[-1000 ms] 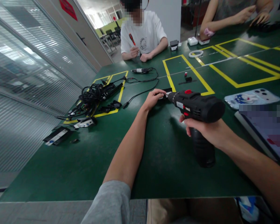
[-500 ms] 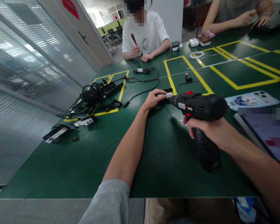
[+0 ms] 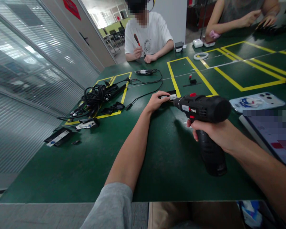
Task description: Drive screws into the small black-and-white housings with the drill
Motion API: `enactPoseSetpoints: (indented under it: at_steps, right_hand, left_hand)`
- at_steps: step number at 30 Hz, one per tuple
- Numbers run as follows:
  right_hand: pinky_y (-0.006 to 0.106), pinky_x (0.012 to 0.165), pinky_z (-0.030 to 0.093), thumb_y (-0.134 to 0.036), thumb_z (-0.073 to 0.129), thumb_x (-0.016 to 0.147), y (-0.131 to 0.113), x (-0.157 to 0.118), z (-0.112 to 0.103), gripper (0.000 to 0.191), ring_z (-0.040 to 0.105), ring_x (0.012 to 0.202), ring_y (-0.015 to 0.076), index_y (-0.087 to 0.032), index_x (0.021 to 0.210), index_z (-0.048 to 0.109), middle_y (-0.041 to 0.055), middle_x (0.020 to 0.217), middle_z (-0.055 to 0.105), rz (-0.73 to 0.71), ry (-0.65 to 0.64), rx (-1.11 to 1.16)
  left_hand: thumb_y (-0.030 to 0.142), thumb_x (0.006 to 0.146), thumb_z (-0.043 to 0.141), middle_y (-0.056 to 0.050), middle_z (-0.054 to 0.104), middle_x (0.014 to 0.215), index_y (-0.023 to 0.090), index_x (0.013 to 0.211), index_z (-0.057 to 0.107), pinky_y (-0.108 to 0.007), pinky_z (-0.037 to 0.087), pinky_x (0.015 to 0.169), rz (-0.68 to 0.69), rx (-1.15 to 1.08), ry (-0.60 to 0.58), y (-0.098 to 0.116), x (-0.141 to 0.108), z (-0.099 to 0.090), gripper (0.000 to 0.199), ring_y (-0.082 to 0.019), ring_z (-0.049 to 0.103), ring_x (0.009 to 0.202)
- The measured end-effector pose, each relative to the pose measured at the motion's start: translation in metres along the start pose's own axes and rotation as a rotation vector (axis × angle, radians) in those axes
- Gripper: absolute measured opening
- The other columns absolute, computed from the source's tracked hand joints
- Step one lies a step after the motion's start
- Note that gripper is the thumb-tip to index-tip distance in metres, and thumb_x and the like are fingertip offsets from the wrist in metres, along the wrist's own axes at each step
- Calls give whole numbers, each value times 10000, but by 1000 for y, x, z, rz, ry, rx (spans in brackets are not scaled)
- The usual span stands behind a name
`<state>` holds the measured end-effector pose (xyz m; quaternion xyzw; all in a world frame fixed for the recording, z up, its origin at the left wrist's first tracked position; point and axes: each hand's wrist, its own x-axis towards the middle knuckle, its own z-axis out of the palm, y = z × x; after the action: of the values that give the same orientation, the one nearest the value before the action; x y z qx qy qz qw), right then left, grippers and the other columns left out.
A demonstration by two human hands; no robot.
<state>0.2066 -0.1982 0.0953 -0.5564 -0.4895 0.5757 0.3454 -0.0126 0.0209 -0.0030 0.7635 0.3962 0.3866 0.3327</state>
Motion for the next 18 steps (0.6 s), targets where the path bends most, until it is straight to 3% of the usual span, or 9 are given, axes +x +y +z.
enactPoseSetpoints:
  at_steps: [18]
  right_hand:
    - [319, 528, 419, -266, 657, 733, 1, 1, 2, 109, 570, 522, 181, -184, 799, 688, 22, 575, 638, -2, 6, 23]
  left_hand:
    - [345, 751, 730, -63, 696, 1077, 192, 980, 753, -351, 436, 1009, -7, -14, 0, 3, -1, -1, 276, -194, 615, 1048]
